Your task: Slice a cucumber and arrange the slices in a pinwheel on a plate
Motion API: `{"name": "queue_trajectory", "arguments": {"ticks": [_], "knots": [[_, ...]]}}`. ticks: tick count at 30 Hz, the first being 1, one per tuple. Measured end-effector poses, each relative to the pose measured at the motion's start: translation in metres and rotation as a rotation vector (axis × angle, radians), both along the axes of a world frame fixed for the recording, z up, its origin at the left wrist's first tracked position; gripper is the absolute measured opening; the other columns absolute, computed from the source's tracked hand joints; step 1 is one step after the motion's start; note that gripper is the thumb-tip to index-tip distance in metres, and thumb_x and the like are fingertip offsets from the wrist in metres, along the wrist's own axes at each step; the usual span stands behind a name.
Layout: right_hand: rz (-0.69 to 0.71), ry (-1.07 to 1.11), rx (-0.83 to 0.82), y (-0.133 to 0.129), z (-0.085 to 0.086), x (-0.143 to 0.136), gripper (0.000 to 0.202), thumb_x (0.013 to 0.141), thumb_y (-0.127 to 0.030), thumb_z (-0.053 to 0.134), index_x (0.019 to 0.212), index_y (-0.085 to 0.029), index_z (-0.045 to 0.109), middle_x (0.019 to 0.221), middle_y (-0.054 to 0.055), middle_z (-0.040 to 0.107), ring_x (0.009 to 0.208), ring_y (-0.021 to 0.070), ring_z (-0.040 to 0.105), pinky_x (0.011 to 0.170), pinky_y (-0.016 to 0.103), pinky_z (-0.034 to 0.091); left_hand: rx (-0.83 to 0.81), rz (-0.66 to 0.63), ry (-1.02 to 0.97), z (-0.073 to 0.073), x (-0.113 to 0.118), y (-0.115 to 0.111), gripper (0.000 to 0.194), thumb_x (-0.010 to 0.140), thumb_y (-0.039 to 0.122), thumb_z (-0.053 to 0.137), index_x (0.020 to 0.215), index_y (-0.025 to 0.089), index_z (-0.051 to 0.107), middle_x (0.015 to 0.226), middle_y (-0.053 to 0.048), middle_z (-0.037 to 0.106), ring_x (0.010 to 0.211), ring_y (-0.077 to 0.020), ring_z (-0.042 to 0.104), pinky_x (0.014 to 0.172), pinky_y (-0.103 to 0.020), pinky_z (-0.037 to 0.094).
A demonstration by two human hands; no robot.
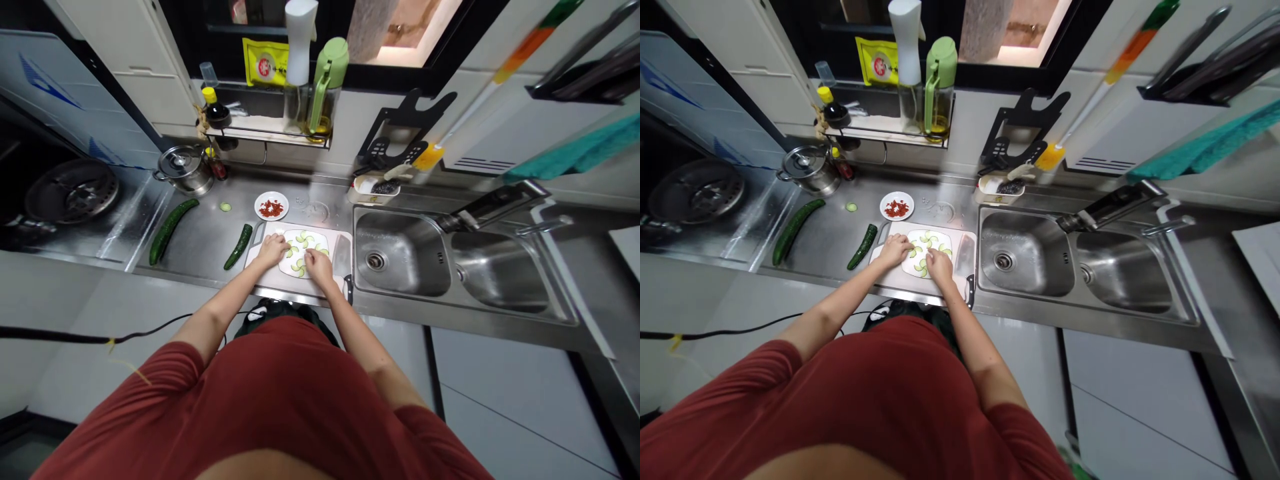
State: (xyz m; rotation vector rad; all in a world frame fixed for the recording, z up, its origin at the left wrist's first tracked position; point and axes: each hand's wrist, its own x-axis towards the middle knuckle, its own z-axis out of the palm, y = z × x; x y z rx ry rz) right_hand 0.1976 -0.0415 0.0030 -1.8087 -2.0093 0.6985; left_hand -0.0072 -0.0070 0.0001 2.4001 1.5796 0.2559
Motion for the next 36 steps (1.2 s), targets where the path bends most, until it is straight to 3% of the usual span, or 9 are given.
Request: {"name": "queue_trajectory", "arguments": {"ticks": [3, 9, 11, 17, 23, 30, 36], "knots": [[-0.056, 0.089, 0.046, -0.004, -0.002, 0.015, 0.036, 0.091, -0.03, 0.044, 0.115, -0.016, 0.068, 0.102, 0.009, 0.071, 0.093, 0.023, 0.062, 0.082, 0.031, 0.045, 0.024, 0.166, -0.096, -0.004, -0.003, 0.008, 0.035, 0.084, 0.016, 0.048, 0.108, 0.027, 0.072, 0.103, -0.009, 0.063, 0.104, -0.026, 0.05, 0.091, -0.041, 0.037], [-0.118, 0.191, 0.099, -0.008, -0.003, 0.032, 0.036, 0.088, -0.032, 0.044, 0.105, -0.015, 0.071, 0.091, 0.009, 0.072, 0.082, 0.0231, 0.063, 0.077, 0.031, 0.046, 0.057, 0.736, -0.276, -0.01, -0.026, 0.046, 0.031, 0.086, 0.023, 0.048, 0.109, 0.022, 0.068, 0.099, -0.009, 0.066, 0.097, -0.0241, 0.057, 0.088, -0.035, 0.042], [-0.128, 0.215, 0.111, -0.009, -0.004, 0.035, 0.037, 0.088, -0.034, 0.043, 0.104, -0.016, 0.071, 0.089, 0.009, 0.072, 0.079, 0.0227, 0.062, 0.075, 0.032, 0.046, 0.026, 0.811, -0.278, -0.009, -0.036, 0.06, 0.028, 0.086, 0.025, 0.05, 0.106, 0.022, 0.069, 0.098, -0.008, 0.066, 0.095, -0.0241, 0.058, 0.087, -0.035, 0.043], [-0.137, 0.239, 0.13, -0.012, -0.004, 0.04, 0.039, 0.088, -0.039, 0.043, 0.1, -0.017, 0.072, 0.08, 0.008, 0.07, 0.072, 0.0216, 0.06, 0.073, 0.031, 0.045, -0.043, 0.816, -0.198, 0.001, -0.048, 0.09, 0.03, 0.087, 0.022, 0.049, 0.108, 0.026, 0.07, 0.109, -0.011, 0.063, 0.104, -0.0269, 0.056, 0.088, -0.037, 0.042], [-0.156, 0.224, 0.106, -0.016, -0.002, 0.043, 0.039, 0.088, -0.04, 0.043, 0.1, -0.017, 0.072, 0.081, 0.008, 0.07, 0.072, 0.0215, 0.06, 0.07, 0.031, 0.045, -0.078, 0.73, -0.115, 0.004, -0.049, 0.112, 0.037, 0.088, 0.021, 0.047, 0.118, 0.028, 0.068, 0.116, -0.012, 0.06, 0.11, -0.0278, 0.052, 0.094, -0.039, 0.039], [-0.16, 0.211, 0.094, -0.019, -0.003, 0.047, 0.038, 0.088, -0.039, 0.042, 0.098, -0.018, 0.072, 0.082, 0.007, 0.07, 0.071, 0.0215, 0.06, 0.069, 0.03, 0.043, -0.088, 0.607, -0.022, -0.003, -0.05, 0.124, 0.031, 0.087, 0.024, 0.049, 0.107, 0.029, 0.072, 0.117, -0.01, 0.061, 0.109, -0.0263, 0.052, 0.093, -0.038, 0.039], [-0.161, 0.209, 0.081, -0.017, -0.002, 0.046, 0.04, 0.088, -0.041, 0.042, 0.099, -0.017, 0.072, 0.077, 0.007, 0.069, 0.07, 0.0217, 0.06, 0.069, 0.031, 0.044, -0.095, 0.591, 0.044, -0.006, -0.048, 0.128, 0.029, 0.086, 0.025, 0.051, 0.107, 0.026, 0.071, 0.113, -0.013, 0.06, 0.109, -0.0289, 0.052, 0.091, -0.041, 0.04]]}}
